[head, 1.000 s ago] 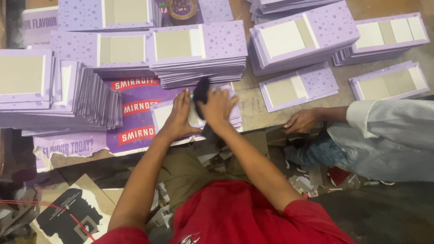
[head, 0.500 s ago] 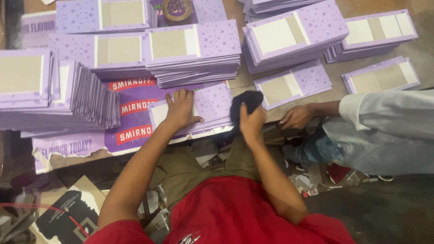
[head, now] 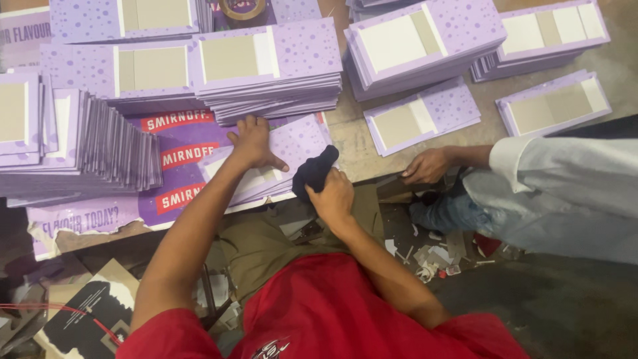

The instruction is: The person sits on the floor at a low table and repeatedly folds purple printed paper sheets in half by hand. They place each folded sheet onto a growing stack and occasionally wipe the surface with a dark cloth. Another person works nearby on similar sheets.

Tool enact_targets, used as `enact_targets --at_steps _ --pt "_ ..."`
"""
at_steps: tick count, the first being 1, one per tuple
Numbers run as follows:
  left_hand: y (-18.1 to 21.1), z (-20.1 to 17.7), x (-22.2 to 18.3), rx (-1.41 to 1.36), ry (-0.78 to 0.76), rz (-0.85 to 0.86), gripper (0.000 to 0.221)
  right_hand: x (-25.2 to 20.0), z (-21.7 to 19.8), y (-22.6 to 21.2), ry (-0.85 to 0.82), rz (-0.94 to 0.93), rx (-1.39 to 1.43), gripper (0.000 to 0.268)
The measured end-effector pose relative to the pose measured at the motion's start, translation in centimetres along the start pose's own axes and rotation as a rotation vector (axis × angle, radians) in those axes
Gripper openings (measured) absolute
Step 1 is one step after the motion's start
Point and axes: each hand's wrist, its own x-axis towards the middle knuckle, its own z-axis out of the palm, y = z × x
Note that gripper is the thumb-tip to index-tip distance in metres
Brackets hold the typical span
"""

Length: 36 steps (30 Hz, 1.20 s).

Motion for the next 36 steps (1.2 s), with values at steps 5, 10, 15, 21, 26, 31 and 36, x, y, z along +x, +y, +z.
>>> enact_targets --at_steps 5,10,15,21,26,31,36 --pt "1.3 -1.1 -2.2 -0.033 0.040 0.039 0.078 -0.4 1.2 0.9 0.045 0.004 -0.037 0.056" --pt "3.0 -0.7 -8.0 -0.039 0.182 0.236 0.035 -1.1 0.8 2.7 0.038 0.307 0.449 0.046" --pt "3.6 1.7 -11.0 0.170 0.202 0.317 0.109 -2.5 -2.6 3.3 0.405 0.025 0.460 0.035" --pt "-1.1 5.5 -9.0 0.080 0.150 0.341 0.145 1.0 -2.7 -1.7 0.038 -0.149 0.417 0.066" --pt "-4.0 7.5 -8.7 -0.258 0.357 0.194 0.135 2.5 3.7 -6.5 -0.311 -0.162 -0.132 0.062" --pt "-3.9 6.1 -8.4 -0.281 0.312 0.185 0.150 4.8 6.0 -3.6 -0.060 0.036 -0.275 0.077" --pt "-2.9 5.1 -9.5 -0.118 0.330 0.180 0.141 10.2 3.1 3.7 0.068 0.263 -0.470 0.081"
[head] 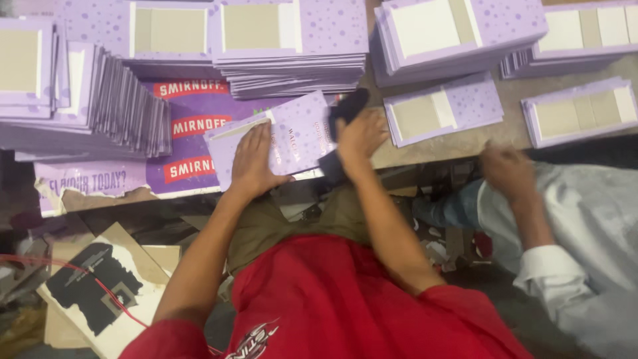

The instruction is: The person sits on the floor at a low table and repeatedly folds purple printed paper sheets in half by hand. They place each folded sheet onto a growing stack and occasionally wipe the surface with a dark cloth. Another person works nearby on similar sheets.

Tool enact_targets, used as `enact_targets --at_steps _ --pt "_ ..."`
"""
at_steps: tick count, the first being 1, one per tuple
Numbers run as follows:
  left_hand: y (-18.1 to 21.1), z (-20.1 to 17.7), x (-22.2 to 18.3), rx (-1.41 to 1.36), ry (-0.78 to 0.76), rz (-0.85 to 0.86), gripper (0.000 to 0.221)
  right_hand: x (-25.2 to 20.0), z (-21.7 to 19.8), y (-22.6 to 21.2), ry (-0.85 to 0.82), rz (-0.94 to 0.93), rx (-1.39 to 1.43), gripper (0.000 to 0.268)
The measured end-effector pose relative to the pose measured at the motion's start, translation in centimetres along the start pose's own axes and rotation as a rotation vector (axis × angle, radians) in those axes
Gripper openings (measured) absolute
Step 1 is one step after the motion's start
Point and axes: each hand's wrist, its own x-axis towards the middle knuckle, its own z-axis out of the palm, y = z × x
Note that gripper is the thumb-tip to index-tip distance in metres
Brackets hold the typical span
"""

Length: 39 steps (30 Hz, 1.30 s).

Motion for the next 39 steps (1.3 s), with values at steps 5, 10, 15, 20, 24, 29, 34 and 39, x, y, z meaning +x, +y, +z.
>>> enact_targets --at_steps 5,10,15,20,24,29,34,39 --pt "0.9 -2.2 1.2 0.115 -0.152 -0.059 0.142 0.4 -1.8 5.3 0.009 -0.104 0.235 0.056" --pt "1.2 -3.6 1.6 0.086 -0.184 -0.011 0.140 0.0 -2.4 5.9 0.017 -0.136 0.259 0.053" --pt "-0.5 -4.3 1.6 0.040 -0.121 0.097 0.131 -0.5 -3.6 6.1 -0.063 -0.439 0.370 0.057" --pt "-1.8 -3.0 2.2 0.058 -0.092 0.200 0.122 -1.1 -10.1 6.4 -0.323 -0.338 0.439 0.060" --pt "-2.5 -2.4 2.2 0.048 -0.065 0.212 0.115 -3.7 -12.8 3.3 -0.184 -0.195 0.899 0.035" --pt "-2.7 -2.1 1.8 0.080 -0.100 0.239 0.106 -3.4 -8.8 -2.5 -0.260 -0.378 0.542 0.047" --pt "-2.7 -2.1 1.5 0.154 -0.076 0.314 0.100 -2.8 -6.3 -3.0 -0.275 -0.260 0.519 0.050" --pt "-2.5 -2.0 1.9 0.170 -0.103 0.353 0.097 -0.8 -4.3 -3.0 -0.345 -0.282 0.707 0.044"
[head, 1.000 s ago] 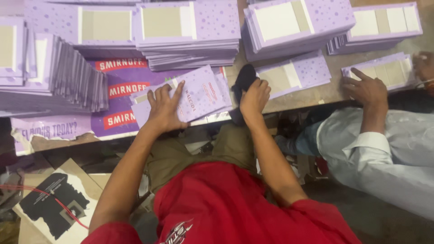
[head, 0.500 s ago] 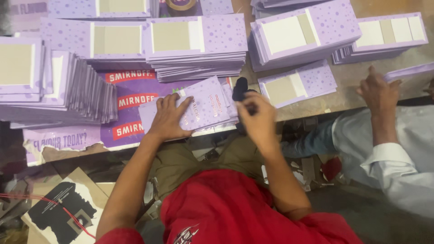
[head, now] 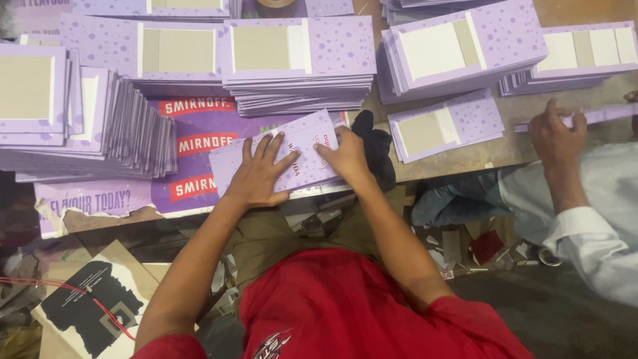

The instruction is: The person sits on the floor at a low table and repeatedly folds purple printed paper sheets in half by hand. They place each folded sheet onto a growing stack and occasionally wipe the surface with a dark cloth. Another person works nearby on similar sheets.

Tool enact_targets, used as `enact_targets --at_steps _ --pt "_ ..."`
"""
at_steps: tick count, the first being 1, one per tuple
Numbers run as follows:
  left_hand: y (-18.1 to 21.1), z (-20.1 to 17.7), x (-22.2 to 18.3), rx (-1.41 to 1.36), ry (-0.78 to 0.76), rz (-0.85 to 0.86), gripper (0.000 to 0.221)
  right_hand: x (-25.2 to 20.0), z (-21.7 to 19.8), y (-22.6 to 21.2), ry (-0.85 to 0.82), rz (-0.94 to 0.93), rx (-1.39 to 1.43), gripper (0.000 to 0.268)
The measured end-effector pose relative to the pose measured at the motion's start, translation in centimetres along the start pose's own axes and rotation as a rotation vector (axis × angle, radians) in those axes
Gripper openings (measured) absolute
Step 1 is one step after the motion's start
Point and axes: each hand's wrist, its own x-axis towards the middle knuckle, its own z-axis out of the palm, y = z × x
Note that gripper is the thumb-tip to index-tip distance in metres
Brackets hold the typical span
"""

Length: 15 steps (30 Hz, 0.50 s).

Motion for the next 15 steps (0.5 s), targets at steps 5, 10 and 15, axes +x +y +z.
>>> enact_targets --at_steps 5,10,15 --pt "0.2 -0.4 0.3 -0.001 0.013 -0.013 0.087 3.6 0.6 -0.1 -0.071 0.044 0.024 0.039" --pt "0.2 -0.3 0.4 0.019 0.032 -0.019 0.083 4.2 1.3 -1.6 0.038 0.122 -0.068 0.043" --pt "0.2 0.1 0.5 -0.003 0.037 -0.064 0.081 3.6 2.0 -2.3 0.078 0.101 -0.127 0.042"
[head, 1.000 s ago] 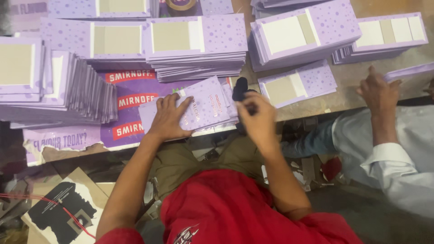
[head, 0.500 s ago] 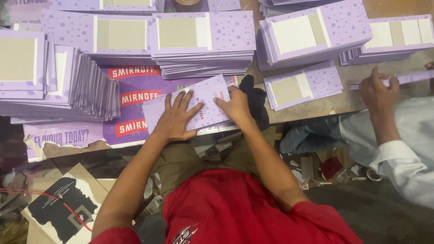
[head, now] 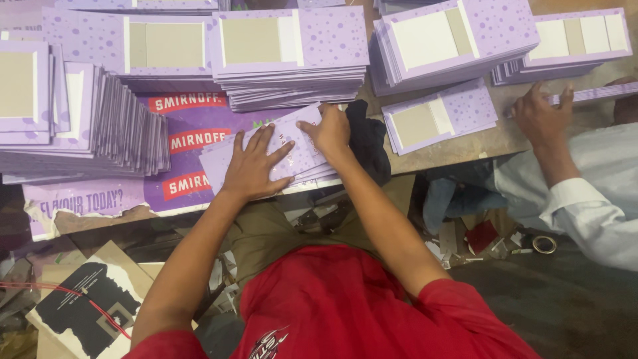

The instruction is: The person sits on the floor at a low table and repeatedly folds purple printed paper sheets in half by hand. They place each folded sheet onto a growing stack and occasionally wipe the surface with a dark cloth. Another person works nearby on similar sheets.

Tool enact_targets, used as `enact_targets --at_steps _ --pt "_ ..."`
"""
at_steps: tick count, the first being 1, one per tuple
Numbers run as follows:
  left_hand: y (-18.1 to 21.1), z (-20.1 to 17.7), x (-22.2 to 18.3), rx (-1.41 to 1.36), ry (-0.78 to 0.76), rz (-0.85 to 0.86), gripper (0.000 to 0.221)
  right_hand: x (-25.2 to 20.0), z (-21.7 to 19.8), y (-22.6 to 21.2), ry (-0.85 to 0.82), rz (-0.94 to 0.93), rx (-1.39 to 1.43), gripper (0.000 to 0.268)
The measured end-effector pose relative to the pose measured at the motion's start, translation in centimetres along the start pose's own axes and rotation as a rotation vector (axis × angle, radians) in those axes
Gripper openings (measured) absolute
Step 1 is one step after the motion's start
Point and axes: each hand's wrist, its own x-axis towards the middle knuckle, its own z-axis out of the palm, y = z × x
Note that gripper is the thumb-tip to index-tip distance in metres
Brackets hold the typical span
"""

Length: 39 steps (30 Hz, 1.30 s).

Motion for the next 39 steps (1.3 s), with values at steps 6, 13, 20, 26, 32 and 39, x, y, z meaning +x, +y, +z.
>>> enact_targets --at_steps 6,13,20,26,32,39 --pt "0.2 -0.2 -0.2 -0.017 0.048 -0.001 0.081 -6.0 -2.6 1.5 -0.109 -0.045 0.018 0.045" --pt "0.1 -0.4 -0.3 -0.017 0.006 0.014 0.080 -6.2 -3.6 0.4 -0.136 0.067 -0.163 0.060" --pt "-0.8 0.5 0.4 -0.117 0.067 -0.084 0.078 0.0 -0.8 2.7 -0.183 -0.060 0.020 0.048" --pt "-1.1 1.6 0.3 -0.075 0.082 -0.111 0.071 -0.3 0.7 6.9 -0.581 0.162 0.987 0.052" --pt "-1.8 1.9 0.9 -0.110 0.163 -0.163 0.074 -4.7 1.3 4.2 -0.539 0.240 1.273 0.063" --pt "-0.6 1.4 2.5 -0.260 0.296 -0.493 0.039 -10.0 1.6 -0.5 -0.232 -0.229 0.483 0.040"
